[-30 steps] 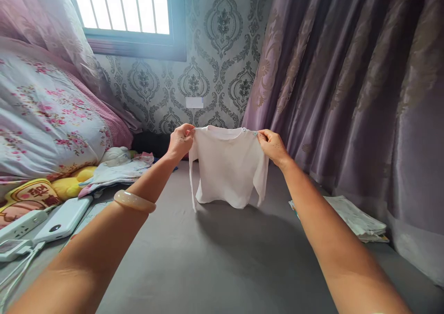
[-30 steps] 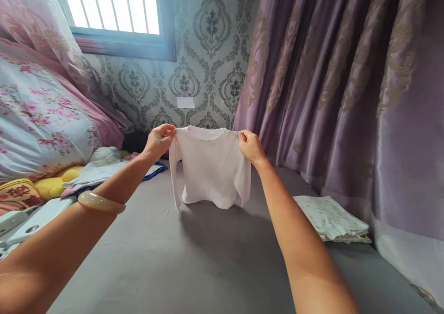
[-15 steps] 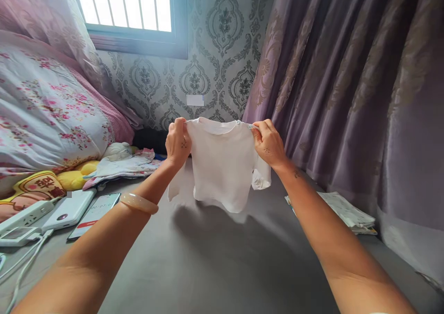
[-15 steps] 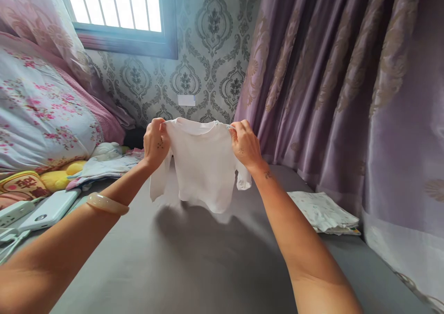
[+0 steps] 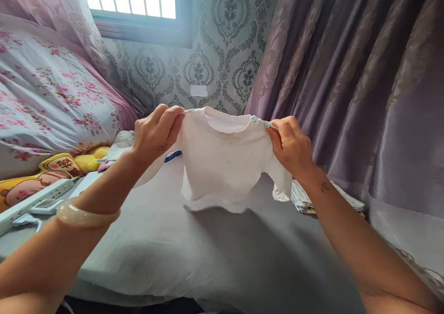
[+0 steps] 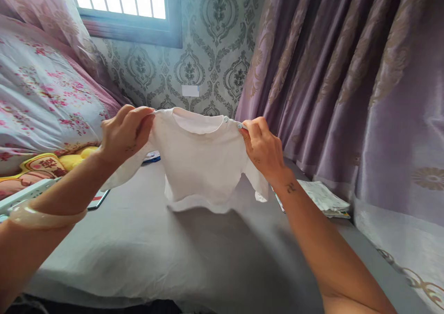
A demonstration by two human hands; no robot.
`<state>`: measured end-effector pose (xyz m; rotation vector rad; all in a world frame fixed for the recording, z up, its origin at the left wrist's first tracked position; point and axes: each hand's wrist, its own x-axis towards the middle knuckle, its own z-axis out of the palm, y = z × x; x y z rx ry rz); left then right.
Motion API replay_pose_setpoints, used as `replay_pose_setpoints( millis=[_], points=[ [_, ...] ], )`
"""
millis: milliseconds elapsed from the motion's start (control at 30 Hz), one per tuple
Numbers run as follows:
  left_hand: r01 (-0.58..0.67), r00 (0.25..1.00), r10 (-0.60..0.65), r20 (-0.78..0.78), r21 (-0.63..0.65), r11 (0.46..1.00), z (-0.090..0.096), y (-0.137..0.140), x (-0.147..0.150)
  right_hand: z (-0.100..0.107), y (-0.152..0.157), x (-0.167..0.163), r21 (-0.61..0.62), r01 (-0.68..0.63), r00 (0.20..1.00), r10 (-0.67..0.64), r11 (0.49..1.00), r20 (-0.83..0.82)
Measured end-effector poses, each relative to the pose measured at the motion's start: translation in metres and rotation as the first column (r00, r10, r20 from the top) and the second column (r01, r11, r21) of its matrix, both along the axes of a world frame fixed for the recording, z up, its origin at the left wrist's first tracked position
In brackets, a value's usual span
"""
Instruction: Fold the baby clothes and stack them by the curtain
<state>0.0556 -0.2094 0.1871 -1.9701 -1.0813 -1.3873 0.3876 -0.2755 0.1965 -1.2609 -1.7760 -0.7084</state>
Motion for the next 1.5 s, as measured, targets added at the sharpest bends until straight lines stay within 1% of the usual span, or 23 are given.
replay_pose_setpoints(
  millis=[67,167,200,267,333,367,433,467,533,600,667,767,833,967,1033,1133,1233,1333,1400,1500],
  points=[
    [-0.014,0.999,0.017,-0.052,0.059,0.998,0.010,-0.018,-0.008,0.010,-0.015,0.000,0.012,-0.054,0.998,0.054,0.998,-0.021],
    [0.025,0.996,-0.016,-0.090,0.097,0.995,0.030,-0.038,-0.014,0.025,-0.028,-0.002,-0.009,-0.116,0.993,0.116,0.993,-0.023],
    [0.044,0.996,-0.036,-0.087,0.086,0.995,0.036,-0.040,-0.015,0.028,-0.028,-0.002,-0.031,-0.131,0.991,0.131,0.991,-0.020],
    [0.089,0.993,-0.087,-0.081,0.016,0.996,0.043,-0.037,-0.017,0.029,-0.022,-0.002,-0.092,-0.153,0.988,0.152,0.984,-0.021],
    [0.141,0.985,-0.150,-0.083,-0.103,0.985,0.039,-0.023,-0.016,0.020,-0.007,0.000,-0.165,-0.163,0.987,0.161,0.973,-0.028],
    [0.169,0.978,-0.186,-0.089,-0.172,0.970,0.033,-0.014,-0.015,0.012,0.002,0.002,-0.202,-0.160,0.987,0.157,0.966,-0.032],
    [0.214,0.963,-0.252,-0.092,-0.303,0.929,0.012,0.009,-0.012,-0.009,0.022,0.006,-0.280,-0.150,0.989,0.146,0.948,-0.033],
    [0.225,0.954,-0.280,-0.106,-0.365,0.904,-0.001,0.021,-0.009,-0.022,0.032,0.007,-0.321,-0.132,0.991,0.127,0.938,-0.034],
    [0.210,0.947,-0.298,-0.120,-0.473,0.856,-0.030,0.042,-0.002,-0.048,0.048,0.010,-0.423,-0.070,0.997,0.072,0.903,-0.012],
    [0.175,0.942,-0.299,-0.152,-0.538,0.824,-0.061,0.057,0.006,-0.071,0.059,0.011,-0.502,0.007,1.000,0.005,0.865,0.023],
    [0.104,0.945,-0.263,-0.194,-0.585,0.804,-0.088,0.068,0.014,-0.091,0.065,0.010,-0.557,0.078,0.996,-0.046,0.827,0.071],
    [0.005,0.948,-0.201,-0.246,-0.622,0.783,-0.118,0.075,0.027,-0.113,0.070,0.006,-0.590,0.153,0.986,-0.085,0.793,0.141],
    [-0.064,0.955,-0.138,-0.262,-0.636,0.769,-0.130,0.076,0.035,-0.123,0.073,0.004,-0.585,0.178,0.980,-0.092,0.791,0.174],
    [-0.177,0.956,-0.026,-0.292,-0.645,0.743,-0.146,0.074,0.052,-0.141,0.078,0.002,-0.555,0.194,0.974,-0.091,0.809,0.207],
    [-0.215,0.954,0.024,-0.298,-0.628,0.748,-0.155,0.074,0.060,-0.151,0.080,0.001,-0.535,0.203,0.972,-0.100,0.820,0.214],
    [-0.268,0.945,0.087,-0.316,-0.592,0.760,-0.170,0.073,0.069,-0.167,0.084,-0.001,-0.497,0.247,0.962,-0.150,0.832,0.228],
    [-0.298,0.931,0.106,-0.348,-0.564,0.770,-0.184,0.074,0.074,-0.185,0.090,-0.003,-0.474,0.306,0.945,-0.202,0.826,0.257],
    [-0.311,0.923,0.103,-0.371,-0.560,0.768,-0.195,0.079,0.074,-0.200,0.097,-0.004,-0.481,0.337,0.934,-0.224,0.810,0.277],
    [-0.312,0.920,0.097,-0.379,-0.563,0.765,-0.200,0.084,0.073,-0.207,0.102,-0.003,-0.494,0.346,0.932,-0.230,0.797,0.282],
    [-0.318,0.909,0.088,-0.406,-0.543,0.778,-0.208,0.093,0.072,-0.216,0.111,-0.002,-0.510,0.359,0.927,-0.234,0.782,0.294]
  ],
)
